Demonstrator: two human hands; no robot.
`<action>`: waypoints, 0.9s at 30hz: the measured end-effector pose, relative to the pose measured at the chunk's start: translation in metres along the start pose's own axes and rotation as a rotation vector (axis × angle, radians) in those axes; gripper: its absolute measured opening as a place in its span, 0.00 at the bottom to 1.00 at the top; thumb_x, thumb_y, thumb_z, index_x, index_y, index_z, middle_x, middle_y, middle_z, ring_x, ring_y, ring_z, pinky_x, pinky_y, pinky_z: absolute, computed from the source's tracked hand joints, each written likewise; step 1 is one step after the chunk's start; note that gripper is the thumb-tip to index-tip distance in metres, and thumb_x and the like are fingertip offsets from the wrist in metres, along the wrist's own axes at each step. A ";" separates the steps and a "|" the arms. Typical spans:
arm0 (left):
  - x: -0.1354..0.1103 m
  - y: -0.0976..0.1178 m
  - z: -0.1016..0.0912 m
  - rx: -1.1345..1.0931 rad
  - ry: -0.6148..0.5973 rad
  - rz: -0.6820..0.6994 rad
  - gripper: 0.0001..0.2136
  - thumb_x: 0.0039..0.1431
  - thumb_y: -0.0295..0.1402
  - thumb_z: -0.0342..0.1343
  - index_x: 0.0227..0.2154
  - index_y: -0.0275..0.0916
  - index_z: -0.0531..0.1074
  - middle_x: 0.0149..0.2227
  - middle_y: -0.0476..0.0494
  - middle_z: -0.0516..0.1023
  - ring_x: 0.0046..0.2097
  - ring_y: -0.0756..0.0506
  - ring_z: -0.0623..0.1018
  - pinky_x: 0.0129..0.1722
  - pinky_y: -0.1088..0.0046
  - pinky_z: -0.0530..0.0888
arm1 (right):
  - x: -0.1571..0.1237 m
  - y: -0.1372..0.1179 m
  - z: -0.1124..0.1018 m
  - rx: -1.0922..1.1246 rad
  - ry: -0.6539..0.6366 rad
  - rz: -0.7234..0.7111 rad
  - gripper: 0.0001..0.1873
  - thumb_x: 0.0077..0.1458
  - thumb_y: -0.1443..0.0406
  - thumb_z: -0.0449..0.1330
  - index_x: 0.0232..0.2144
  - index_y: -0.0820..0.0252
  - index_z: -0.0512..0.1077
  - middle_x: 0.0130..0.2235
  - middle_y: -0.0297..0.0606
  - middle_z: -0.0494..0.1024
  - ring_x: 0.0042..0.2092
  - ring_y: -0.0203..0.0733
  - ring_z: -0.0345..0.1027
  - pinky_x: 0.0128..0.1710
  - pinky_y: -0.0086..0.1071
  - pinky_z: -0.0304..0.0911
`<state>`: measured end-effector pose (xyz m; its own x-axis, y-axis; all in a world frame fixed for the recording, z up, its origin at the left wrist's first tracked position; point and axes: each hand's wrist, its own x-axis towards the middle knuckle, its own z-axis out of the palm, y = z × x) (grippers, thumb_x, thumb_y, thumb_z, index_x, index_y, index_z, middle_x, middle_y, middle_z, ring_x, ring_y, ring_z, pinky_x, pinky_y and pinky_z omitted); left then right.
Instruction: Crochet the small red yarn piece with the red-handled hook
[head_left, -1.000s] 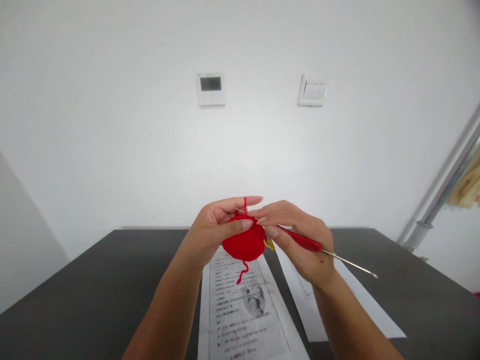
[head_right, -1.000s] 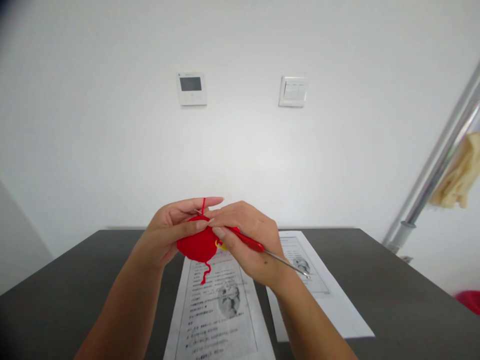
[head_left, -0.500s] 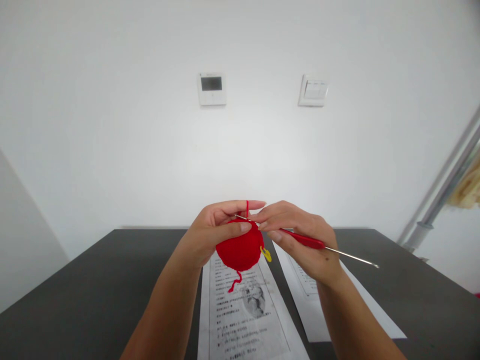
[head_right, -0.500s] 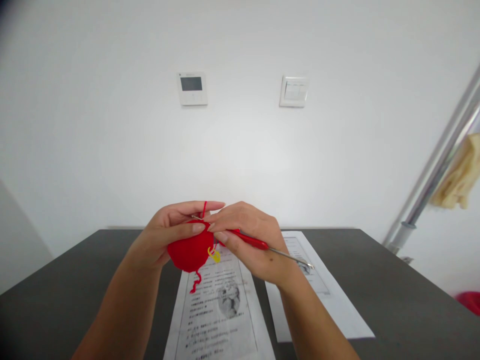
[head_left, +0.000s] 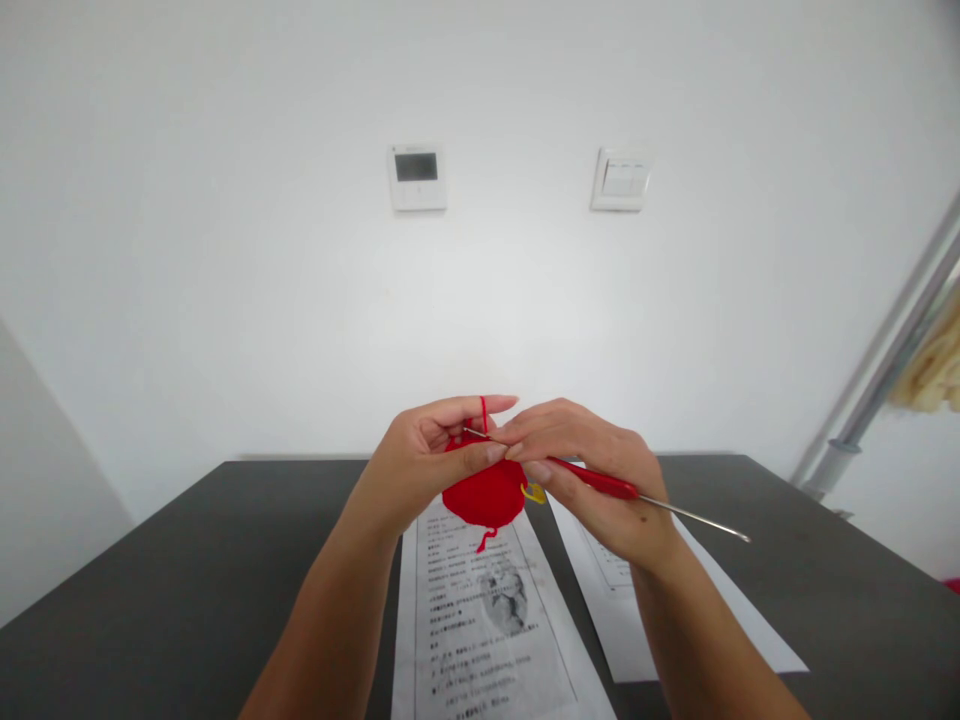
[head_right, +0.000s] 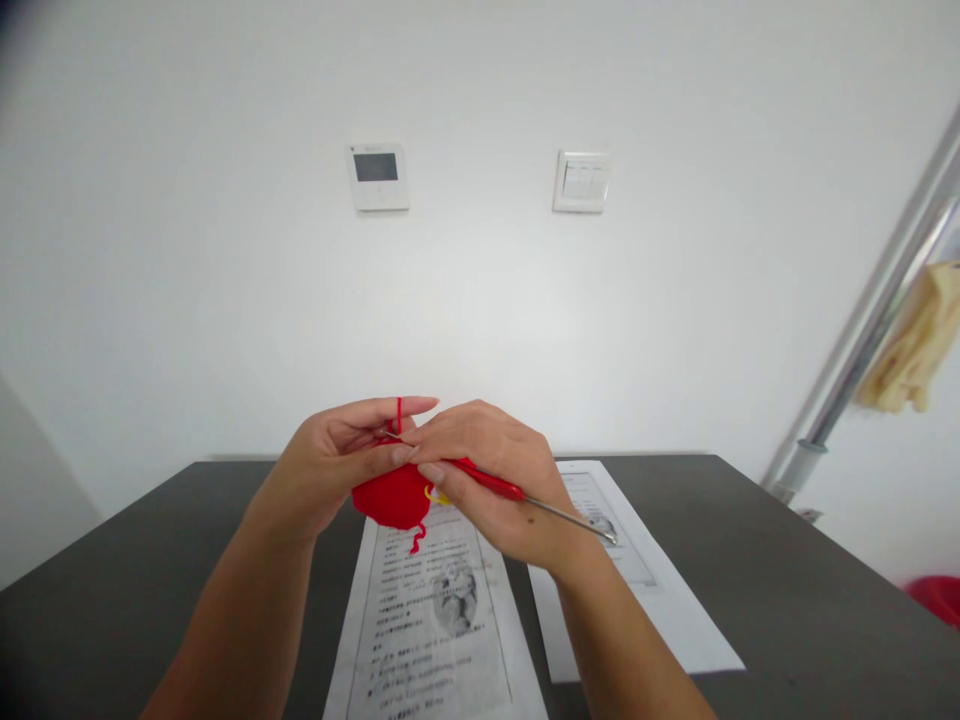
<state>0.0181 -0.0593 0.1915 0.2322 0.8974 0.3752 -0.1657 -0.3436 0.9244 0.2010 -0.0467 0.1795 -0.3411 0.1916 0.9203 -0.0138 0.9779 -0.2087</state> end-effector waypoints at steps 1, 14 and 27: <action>0.000 0.000 0.000 0.003 0.002 -0.001 0.20 0.42 0.31 0.71 0.42 0.40 0.81 0.29 0.46 0.80 0.33 0.48 0.79 0.35 0.74 0.76 | 0.000 0.000 0.000 0.000 0.001 -0.001 0.11 0.59 0.73 0.58 0.40 0.56 0.78 0.40 0.39 0.83 0.45 0.43 0.77 0.45 0.40 0.74; -0.008 0.003 -0.009 -0.158 -0.084 -0.055 0.18 0.45 0.30 0.68 0.42 0.38 0.81 0.28 0.46 0.80 0.28 0.49 0.78 0.27 0.77 0.72 | -0.009 -0.001 0.000 0.321 0.011 0.175 0.13 0.60 0.71 0.60 0.43 0.51 0.78 0.45 0.37 0.82 0.48 0.44 0.76 0.48 0.40 0.72; -0.009 0.005 -0.010 -0.474 -0.272 -0.108 0.14 0.44 0.27 0.64 0.38 0.34 0.81 0.22 0.48 0.75 0.24 0.51 0.74 0.28 0.75 0.71 | -0.013 -0.005 -0.002 0.501 0.029 0.319 0.08 0.61 0.67 0.61 0.40 0.53 0.79 0.44 0.37 0.83 0.45 0.41 0.78 0.47 0.36 0.74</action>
<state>0.0058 -0.0661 0.1924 0.5007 0.7951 0.3422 -0.5255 -0.0349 0.8501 0.2075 -0.0537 0.1693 -0.3759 0.4782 0.7938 -0.3592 0.7144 -0.6005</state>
